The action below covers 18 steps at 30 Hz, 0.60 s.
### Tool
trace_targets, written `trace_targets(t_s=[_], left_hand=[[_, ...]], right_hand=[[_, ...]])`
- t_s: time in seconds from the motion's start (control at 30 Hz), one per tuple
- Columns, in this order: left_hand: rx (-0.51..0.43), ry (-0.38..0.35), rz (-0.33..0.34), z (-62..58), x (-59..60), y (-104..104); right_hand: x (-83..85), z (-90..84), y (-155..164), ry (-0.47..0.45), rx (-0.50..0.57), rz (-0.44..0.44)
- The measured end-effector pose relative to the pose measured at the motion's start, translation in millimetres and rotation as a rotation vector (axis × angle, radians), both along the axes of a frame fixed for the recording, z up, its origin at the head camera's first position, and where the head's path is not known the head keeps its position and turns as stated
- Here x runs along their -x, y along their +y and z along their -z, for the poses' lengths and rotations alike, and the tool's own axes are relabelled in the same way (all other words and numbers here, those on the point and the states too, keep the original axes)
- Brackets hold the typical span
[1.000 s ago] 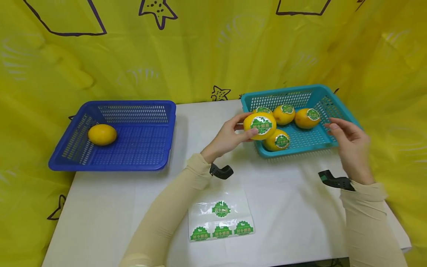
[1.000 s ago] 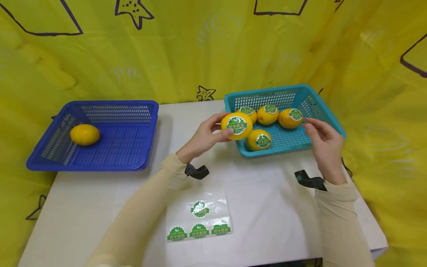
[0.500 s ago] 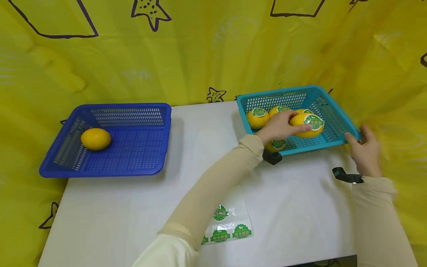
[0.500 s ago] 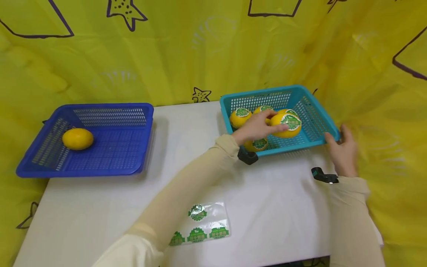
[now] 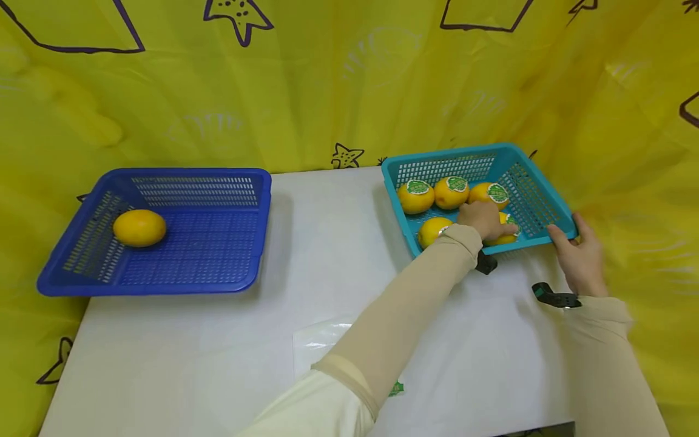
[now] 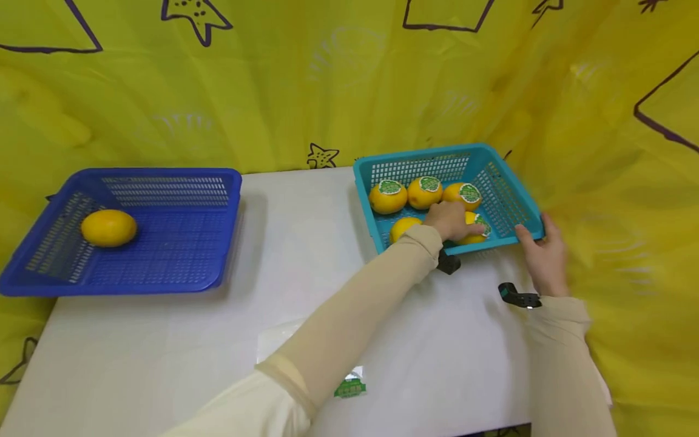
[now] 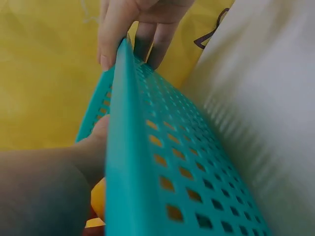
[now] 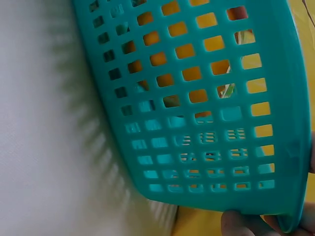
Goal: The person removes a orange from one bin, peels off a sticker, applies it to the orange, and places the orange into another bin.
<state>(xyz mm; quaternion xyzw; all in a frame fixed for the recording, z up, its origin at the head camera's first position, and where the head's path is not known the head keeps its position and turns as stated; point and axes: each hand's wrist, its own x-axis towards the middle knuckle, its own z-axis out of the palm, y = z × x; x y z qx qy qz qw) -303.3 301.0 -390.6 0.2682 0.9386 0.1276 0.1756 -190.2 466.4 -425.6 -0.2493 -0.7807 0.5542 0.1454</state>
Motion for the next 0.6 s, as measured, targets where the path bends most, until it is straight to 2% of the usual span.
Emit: trace_targets(t_s=[0.07,0.17,0.37,0.6], left_hand=[[0.019,0.008,-0.020,4.3,-1.8,-0.4],[0.027,0.007,-0.022,6.6,-3.0,1.1],[0.053,-0.043,-0.022,5.0,-4.0,12.2],[0.060,-0.045,-0.008,12.1,-1.3,22.2]], right_hand=[[1.8,3.4,-3.2,-0.037,-0.040,-0.007],[3.7,5.1,-5.0,-0.019,-0.006,-0.004],[2.1,1.9,-3.2,-0.090,-0.174,0.021],[4.6,1.4,-5.3,-0.116,-0.197,0.041]])
